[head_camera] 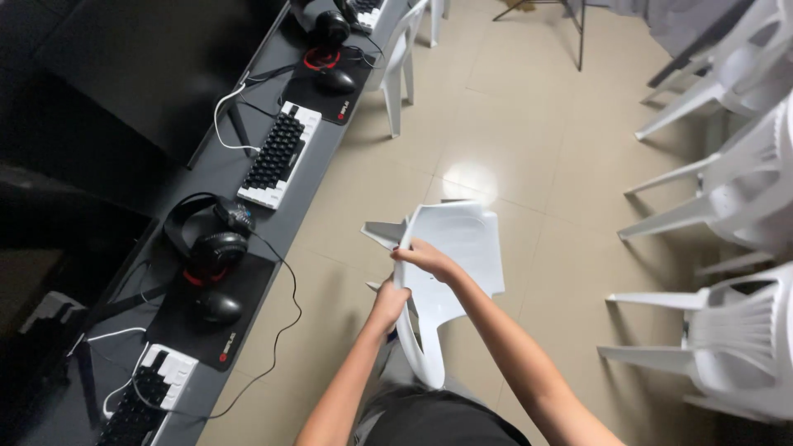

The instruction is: The person repeatedly picks up a white plastic chair, carries it across the room, and places it under a computer desk. This action is performed multiple times in a row.

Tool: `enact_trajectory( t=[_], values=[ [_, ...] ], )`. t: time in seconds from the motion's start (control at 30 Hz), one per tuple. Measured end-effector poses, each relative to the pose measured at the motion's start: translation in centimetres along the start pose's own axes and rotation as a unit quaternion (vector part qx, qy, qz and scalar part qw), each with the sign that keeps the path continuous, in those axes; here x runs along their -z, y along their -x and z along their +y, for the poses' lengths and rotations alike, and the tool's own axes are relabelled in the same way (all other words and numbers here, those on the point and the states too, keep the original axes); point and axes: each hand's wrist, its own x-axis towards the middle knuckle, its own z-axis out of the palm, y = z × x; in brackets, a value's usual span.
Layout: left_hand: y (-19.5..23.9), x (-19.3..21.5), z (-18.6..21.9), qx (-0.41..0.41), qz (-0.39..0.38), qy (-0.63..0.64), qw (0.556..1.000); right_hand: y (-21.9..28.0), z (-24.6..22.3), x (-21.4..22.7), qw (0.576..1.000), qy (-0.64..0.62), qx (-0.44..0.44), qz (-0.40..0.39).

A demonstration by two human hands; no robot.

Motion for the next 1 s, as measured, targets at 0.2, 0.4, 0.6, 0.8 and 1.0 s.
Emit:
enact_trajectory(
  t=[0.2, 0.4, 0.6, 0.8, 1.0],
  values=[
    [-9.5, -1.0, -1.8, 0.03, 0.169, 0.22, 0.96, -7.2, -5.8, 2.2, 0.982, 0.141, 0.087, -0.085],
    [-17.6, 1.2, -5.7, -0.08, 0.246, 0.438, 0.861, -9.2, -3.4, 6.3, 0.927, 0.133, 0.132, -0.325],
    [-16.7, 0.7, 0.1, -0.05, 0.341, 0.514, 0.785, -8.3, -5.6, 7.5, 0.823, 0.476, 0.101, -0.294],
    [-15.1, -0.5, 1.4, 0.025, 0.421, 0.569, 0.706, -11.6, -3.5, 9.4, 0.774, 0.406, 0.359, -0.328],
    [-18.2, -3.4, 1.6, -0.039, 0.492, 0.593, 0.636, -16.4, -3.2, 12.7, 0.716, 0.413, 0.409, -0.387]
  ],
)
